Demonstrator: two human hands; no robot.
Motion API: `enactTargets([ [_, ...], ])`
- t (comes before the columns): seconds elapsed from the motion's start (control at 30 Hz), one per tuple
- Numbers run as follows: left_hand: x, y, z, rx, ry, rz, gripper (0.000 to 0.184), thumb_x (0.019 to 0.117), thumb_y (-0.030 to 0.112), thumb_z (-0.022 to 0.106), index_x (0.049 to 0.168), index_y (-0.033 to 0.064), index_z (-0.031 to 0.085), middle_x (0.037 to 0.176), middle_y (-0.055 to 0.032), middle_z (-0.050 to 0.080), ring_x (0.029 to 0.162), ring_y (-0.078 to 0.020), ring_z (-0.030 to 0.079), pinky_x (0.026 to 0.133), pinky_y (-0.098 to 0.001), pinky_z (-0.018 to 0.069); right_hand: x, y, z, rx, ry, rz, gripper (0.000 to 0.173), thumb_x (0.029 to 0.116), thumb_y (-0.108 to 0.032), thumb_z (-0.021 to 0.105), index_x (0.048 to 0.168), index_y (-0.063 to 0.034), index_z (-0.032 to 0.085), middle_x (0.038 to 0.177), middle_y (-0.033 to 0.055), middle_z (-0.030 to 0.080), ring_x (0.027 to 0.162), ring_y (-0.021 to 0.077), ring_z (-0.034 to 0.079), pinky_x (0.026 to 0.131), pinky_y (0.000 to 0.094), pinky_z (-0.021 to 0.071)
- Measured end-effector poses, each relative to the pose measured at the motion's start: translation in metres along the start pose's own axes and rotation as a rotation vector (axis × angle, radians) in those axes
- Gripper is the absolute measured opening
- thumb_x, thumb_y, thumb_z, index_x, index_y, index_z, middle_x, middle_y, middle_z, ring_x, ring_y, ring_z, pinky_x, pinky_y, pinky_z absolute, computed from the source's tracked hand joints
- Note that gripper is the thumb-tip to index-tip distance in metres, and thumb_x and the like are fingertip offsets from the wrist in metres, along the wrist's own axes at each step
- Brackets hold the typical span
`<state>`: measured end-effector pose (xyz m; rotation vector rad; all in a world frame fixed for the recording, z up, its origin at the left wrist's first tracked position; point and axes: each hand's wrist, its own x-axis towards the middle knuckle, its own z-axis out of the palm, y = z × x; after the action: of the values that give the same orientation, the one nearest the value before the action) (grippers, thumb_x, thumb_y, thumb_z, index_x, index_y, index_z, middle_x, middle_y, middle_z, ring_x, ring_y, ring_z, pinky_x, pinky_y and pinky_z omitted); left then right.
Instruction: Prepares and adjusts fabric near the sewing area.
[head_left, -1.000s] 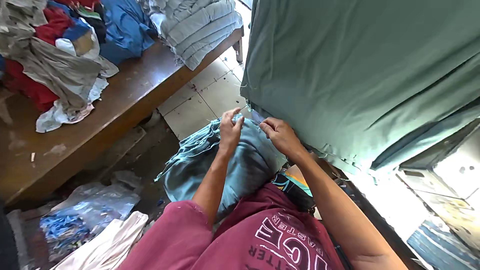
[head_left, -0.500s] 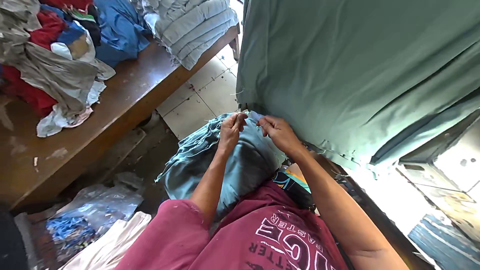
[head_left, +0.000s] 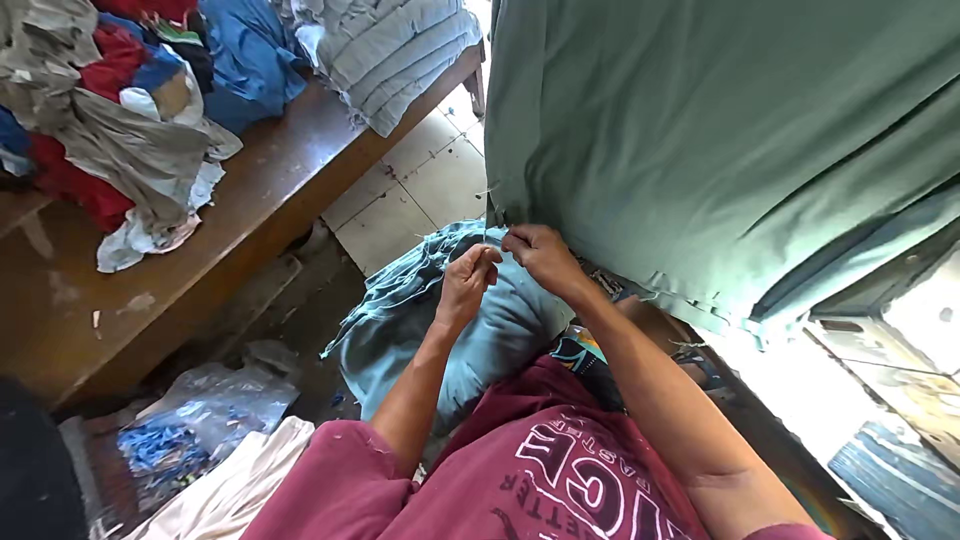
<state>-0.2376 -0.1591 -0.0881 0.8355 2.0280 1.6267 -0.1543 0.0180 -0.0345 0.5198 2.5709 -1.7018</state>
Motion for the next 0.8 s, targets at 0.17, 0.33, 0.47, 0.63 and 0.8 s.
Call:
enactTargets([
  [0.17, -0.002, 0.000, 0.007, 0.042, -0.026, 0.038, 0.023, 0.1090, 0.016, 0.048, 0.110, 0.0084, 0.070, 0.070, -0.0023, 0.061, 0.056, -0.0123, 0.054, 0.053, -0.0284, 0.0486, -0.004, -0.011, -0.002, -0.035, 0.010, -0.049, 0.038, 0.1083, -0.044, 0.048, 0.097, -0.0138, 0.068, 0.069, 0.0050, 0.058, 0.055, 0.0204, 0.055, 0.049, 0.0419, 0.0473],
  [0.33, -0.003, -0.005, 0.015, 0.029, -0.023, 0.016, 0.023, 0.1087, 0.015, 0.049, 0.109, 0.0082, 0.071, 0.073, -0.0018, 0.065, 0.060, -0.0115, 0.059, 0.056, -0.0285, 0.0517, -0.006, -0.013, -0.001, -0.148, 0.059, -0.051, 0.034, 0.1090, -0.037, 0.048, 0.094, -0.0133, 0.066, 0.075, 0.0067, 0.061, 0.062, 0.0228, 0.058, 0.053, 0.0464, 0.0489],
  [0.47, 0.016, -0.012, 0.007, 0.239, -0.008, -0.105, 0.028, 0.1051, 0.023, 0.059, 0.129, 0.0110, 0.068, 0.123, -0.0101, 0.067, 0.091, -0.0192, 0.070, 0.079, -0.0402, 0.0610, -0.017, 0.017, -0.009, -0.074, 0.014, 0.041, 0.039, 0.1094, -0.040, 0.045, 0.103, -0.0100, 0.069, 0.078, 0.0073, 0.063, 0.069, 0.0227, 0.063, 0.065, 0.0482, 0.0539],
  [0.63, 0.089, -0.023, 0.006, -0.157, 0.085, -0.303, 0.071, 0.1053, 0.053, 0.047, 0.160, 0.0106, 0.032, 0.151, -0.0156, 0.051, 0.092, -0.0209, 0.071, 0.071, -0.0371, 0.0601, -0.036, 0.030, -0.015, -0.031, 0.003, 0.096, 0.037, 0.1097, -0.038, 0.045, 0.102, -0.0102, 0.070, 0.076, 0.0043, 0.063, 0.070, 0.0189, 0.061, 0.068, 0.0428, 0.0523],
  [0.8, 0.123, -0.026, 0.015, -0.373, -0.029, -0.119, 0.032, 0.1079, 0.035, 0.051, 0.120, 0.0064, 0.056, 0.094, -0.0039, 0.068, 0.068, -0.0116, 0.064, 0.059, -0.0274, 0.0550, -0.043, 0.027, -0.016, 0.019, -0.012, 0.079, 0.034, 0.1084, -0.037, 0.049, 0.101, -0.0108, 0.070, 0.074, 0.0025, 0.063, 0.068, 0.0156, 0.061, 0.067, 0.0388, 0.0526],
])
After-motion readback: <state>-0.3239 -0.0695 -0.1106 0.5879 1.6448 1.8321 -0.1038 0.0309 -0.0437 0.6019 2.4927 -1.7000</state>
